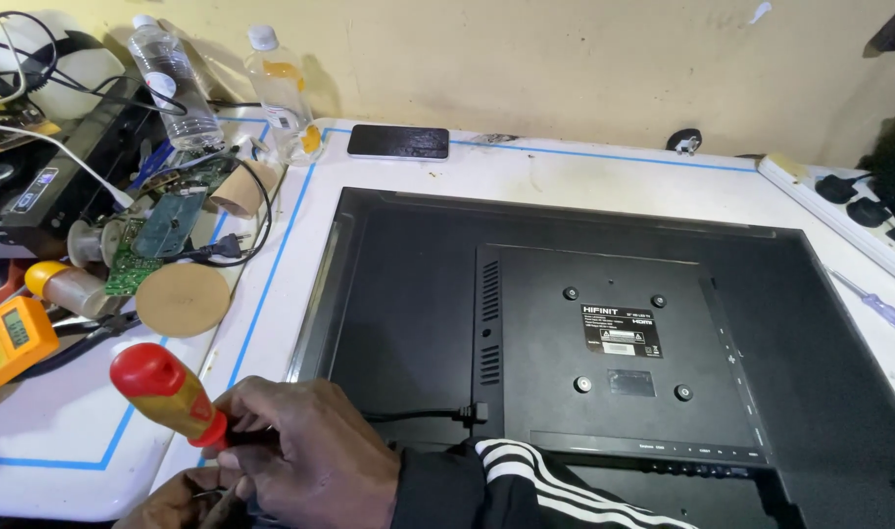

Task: Using a screwdriver to remove screws from the back of a monitor and then prying the back panel off to open the device.

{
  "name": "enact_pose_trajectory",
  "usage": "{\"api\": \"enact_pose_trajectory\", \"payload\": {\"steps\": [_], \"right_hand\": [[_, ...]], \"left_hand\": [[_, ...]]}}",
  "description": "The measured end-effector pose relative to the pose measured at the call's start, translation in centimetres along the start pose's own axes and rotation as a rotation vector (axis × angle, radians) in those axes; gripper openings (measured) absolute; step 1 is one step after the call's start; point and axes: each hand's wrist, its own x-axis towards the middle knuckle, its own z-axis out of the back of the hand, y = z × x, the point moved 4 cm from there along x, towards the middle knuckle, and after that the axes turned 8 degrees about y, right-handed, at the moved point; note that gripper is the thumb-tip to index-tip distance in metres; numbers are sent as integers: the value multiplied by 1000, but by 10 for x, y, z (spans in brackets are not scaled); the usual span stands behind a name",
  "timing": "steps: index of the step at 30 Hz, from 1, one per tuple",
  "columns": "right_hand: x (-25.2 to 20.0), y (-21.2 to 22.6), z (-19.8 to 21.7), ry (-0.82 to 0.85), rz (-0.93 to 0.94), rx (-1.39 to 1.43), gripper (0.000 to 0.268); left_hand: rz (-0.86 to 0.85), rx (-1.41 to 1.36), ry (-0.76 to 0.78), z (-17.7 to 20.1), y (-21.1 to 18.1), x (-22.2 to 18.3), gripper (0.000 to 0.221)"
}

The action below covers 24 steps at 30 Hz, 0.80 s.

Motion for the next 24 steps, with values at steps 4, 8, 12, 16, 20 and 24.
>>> {"api": "enact_pose_trajectory", "payload": {"steps": [4,8,12,16,20,24], "right_hand": [[-1,3,2,-65,14,-2,20],[-2,12,5,-107,55,-104,14],[-1,17,8,-119,73,-150,13],[0,10,9,-129,60,-32,15],[1,3,10,-151,17,33,22],[0,6,9,-135,41,49,21]], "left_hand": [[275,-117,-197,-32,-33,-22,41],[212,53,-123,-47,-45,-38,36],[47,-49,43,-35,-31,-29,37],[57,-77,-8,-47,-41,-44,23],[-233,14,-173,-43,-37,-46,16],[-140,171,-294,-55,-51,-67,16]]}}
